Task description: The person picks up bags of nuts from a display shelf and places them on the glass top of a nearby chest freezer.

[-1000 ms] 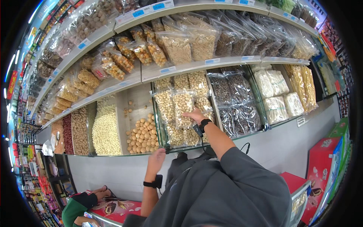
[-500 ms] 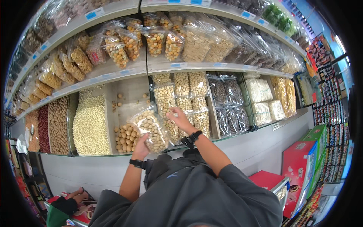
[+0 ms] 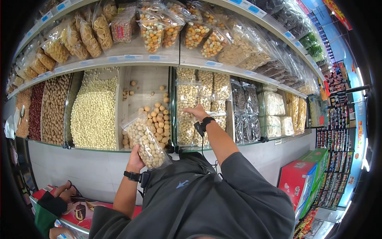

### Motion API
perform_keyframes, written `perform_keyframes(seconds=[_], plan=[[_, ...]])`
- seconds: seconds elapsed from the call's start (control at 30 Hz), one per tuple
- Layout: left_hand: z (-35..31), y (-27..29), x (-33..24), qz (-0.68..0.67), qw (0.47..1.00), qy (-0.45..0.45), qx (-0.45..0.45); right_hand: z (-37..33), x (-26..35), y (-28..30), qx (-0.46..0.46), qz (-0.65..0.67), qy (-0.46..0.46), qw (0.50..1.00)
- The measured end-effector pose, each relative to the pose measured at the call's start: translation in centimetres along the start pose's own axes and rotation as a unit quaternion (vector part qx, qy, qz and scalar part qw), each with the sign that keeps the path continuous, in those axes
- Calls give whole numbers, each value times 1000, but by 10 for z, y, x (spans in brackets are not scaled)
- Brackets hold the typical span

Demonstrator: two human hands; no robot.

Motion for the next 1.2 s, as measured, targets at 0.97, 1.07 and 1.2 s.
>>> perform_keyframes(seconds=[0.97,1.07,1.2], plan=[[46,-37,23,44,984,-119,126,8,-67,167,-94,358,-4,929],[27,-36,29,52,978,-154,129,47,-86,187,-117,436,-44,891],[10,-41,47,66,968,-188,152,90,-108,194,-156,549,-47,820]])
Point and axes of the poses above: each hand's wrist, its own z-axis towards the middle knuckle, its own y-axis out of the back of the hand, x = y × z, the point moved 3 cm from there along z, towards the middle knuckle, and after that the axes turned 6 degrees about -y, right-handed, at the moved point
